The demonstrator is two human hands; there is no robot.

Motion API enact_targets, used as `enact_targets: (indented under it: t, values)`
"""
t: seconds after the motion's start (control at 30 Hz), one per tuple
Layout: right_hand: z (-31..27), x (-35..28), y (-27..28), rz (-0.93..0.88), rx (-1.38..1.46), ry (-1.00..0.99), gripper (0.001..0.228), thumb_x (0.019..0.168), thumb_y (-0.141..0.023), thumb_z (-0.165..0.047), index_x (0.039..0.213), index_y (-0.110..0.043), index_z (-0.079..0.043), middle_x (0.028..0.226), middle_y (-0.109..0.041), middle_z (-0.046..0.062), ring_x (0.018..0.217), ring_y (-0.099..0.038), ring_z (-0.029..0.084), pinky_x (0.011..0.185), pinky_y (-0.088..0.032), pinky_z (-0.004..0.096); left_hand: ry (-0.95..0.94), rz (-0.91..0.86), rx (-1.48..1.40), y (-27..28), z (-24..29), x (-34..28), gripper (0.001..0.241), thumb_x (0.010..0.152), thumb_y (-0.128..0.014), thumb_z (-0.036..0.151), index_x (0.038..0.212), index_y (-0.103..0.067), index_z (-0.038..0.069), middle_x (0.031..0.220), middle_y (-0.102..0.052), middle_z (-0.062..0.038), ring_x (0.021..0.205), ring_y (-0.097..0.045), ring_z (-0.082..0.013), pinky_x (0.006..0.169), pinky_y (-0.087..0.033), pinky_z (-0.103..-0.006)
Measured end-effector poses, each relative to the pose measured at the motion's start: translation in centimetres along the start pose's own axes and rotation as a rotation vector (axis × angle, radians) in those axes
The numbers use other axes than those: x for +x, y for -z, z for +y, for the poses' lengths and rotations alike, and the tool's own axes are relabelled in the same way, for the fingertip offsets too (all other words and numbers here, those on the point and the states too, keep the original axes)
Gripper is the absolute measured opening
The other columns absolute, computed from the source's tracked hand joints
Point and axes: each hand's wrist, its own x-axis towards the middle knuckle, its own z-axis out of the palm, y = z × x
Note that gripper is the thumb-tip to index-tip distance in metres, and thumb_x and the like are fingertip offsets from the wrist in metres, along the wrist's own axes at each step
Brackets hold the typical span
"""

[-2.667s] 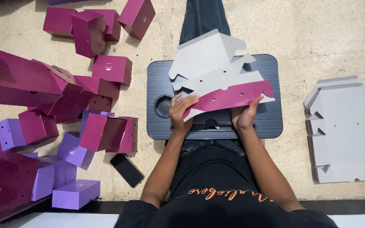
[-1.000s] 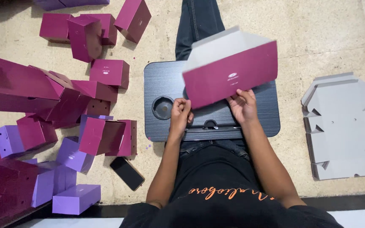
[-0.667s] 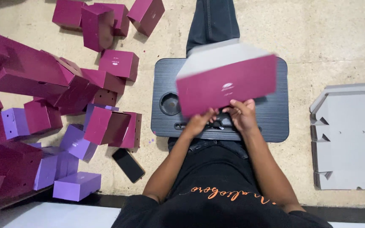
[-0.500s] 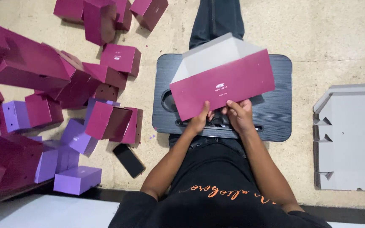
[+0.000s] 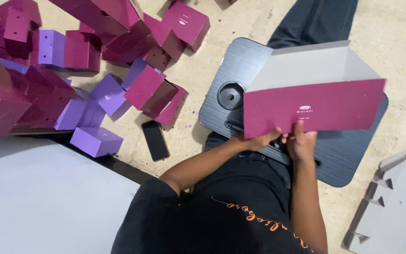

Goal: Fold a cardboard cutout into a box on a lap desk.

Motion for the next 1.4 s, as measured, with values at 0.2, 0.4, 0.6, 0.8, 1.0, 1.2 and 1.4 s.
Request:
enact_targets:
  t: [0.2,0.4,0.6,0.8,1.0,1.2,1.4]
  values:
    - [3.9,1.9,4.7,-0.041,-0.078,0.023,0.045,0.087,-0.086,-0.03,0.113,-0.061,-0.003,0.076,-0.067,0.014,0.053,-0.065,0.02,0.044,-0.057,0.032,0.077,0.112,-0.315,-1.0,-3.5,1.1,0.049,0.114,-0.048,0.039,0.159,-0.042,0.021,0.157,-0.047,0.002,0.142,-0.044,-0.0123,0.124,-0.029,-0.0478]
    - [1.6,0.6,1.8,-0.083,-0.1,0.047,0.018,0.093,-0.081,-0.008,0.094,-0.065,0.001,0.065,-0.062,0.013,0.049,-0.06,0.017,0.046,-0.054,0.029,-0.026,0.081,-0.21,-0.3,3.5,-0.2,0.029,0.113,-0.046,0.042,0.1,-0.065,0.026,0.098,-0.056,0.016,0.094,-0.053,0.0042,0.105,-0.045,-0.0286]
    - [2.0,0.2,1.2,0.001,0.066,0.071,0.033,0.108,-0.064,-0.026,0.086,-0.066,-0.001,0.061,-0.065,0.013,0.046,-0.065,0.017,0.042,-0.056,0.027,-0.113,0.024,-0.075,-0.6,4.4,0.7,0.038,0.112,-0.043,0.042,0.089,-0.061,0.018,0.086,-0.064,0.006,0.088,-0.061,-0.0017,0.094,-0.051,-0.0257]
    - [0.7,0.1,0.7,0.084,-0.052,-0.092,0.057,0.104,-0.047,-0.065,0.088,-0.068,-0.015,0.06,-0.062,0.005,0.046,-0.058,0.009,0.039,-0.055,0.023,0.169,0.005,-0.208,-1.3,7.0,0.4,0.029,0.108,-0.045,0.055,0.092,-0.06,0.036,0.094,-0.051,0.022,0.093,-0.048,0.0085,0.102,-0.041,-0.0216]
    - [3.4,1.0,3.1,-0.101,-0.185,0.112,0.022,0.089,-0.081,-0.008,0.105,-0.071,0.003,0.076,-0.07,0.017,0.06,-0.064,0.019,0.054,-0.058,0.034,0.241,0.025,0.165,1.0,1.4,1.4,0.043,0.105,-0.054,0.059,0.099,-0.069,0.019,0.097,-0.07,0.0,0.096,-0.067,-0.0122,0.105,-0.044,-0.0339]
    - [4.5,0.9,3.3,-0.064,0.038,0.083,0.019,0.098,-0.071,-0.014,0.102,-0.068,0.005,0.069,-0.066,0.021,0.05,-0.065,0.022,0.043,-0.057,0.031,0.07,-0.028,0.016,0.8,3.4,1.3,0.028,0.112,-0.049,0.037,0.101,-0.064,0.016,0.093,-0.061,0.005,0.085,-0.058,-0.0052,0.092,-0.052,-0.0292]
    - [-2.1,0.0,-2.4,0.091,0.036,-0.042,0.057,0.106,-0.044,-0.059,0.095,-0.066,-0.007,0.059,-0.062,0.015,0.045,-0.063,0.016,0.034,-0.052,0.024,0.101,-0.022,-0.027,-1.0,4.3,1.4,0.023,0.111,-0.054,0.034,0.102,-0.067,0.017,0.09,-0.057,0.006,0.079,-0.048,0.0013,0.087,-0.047,-0.0182]
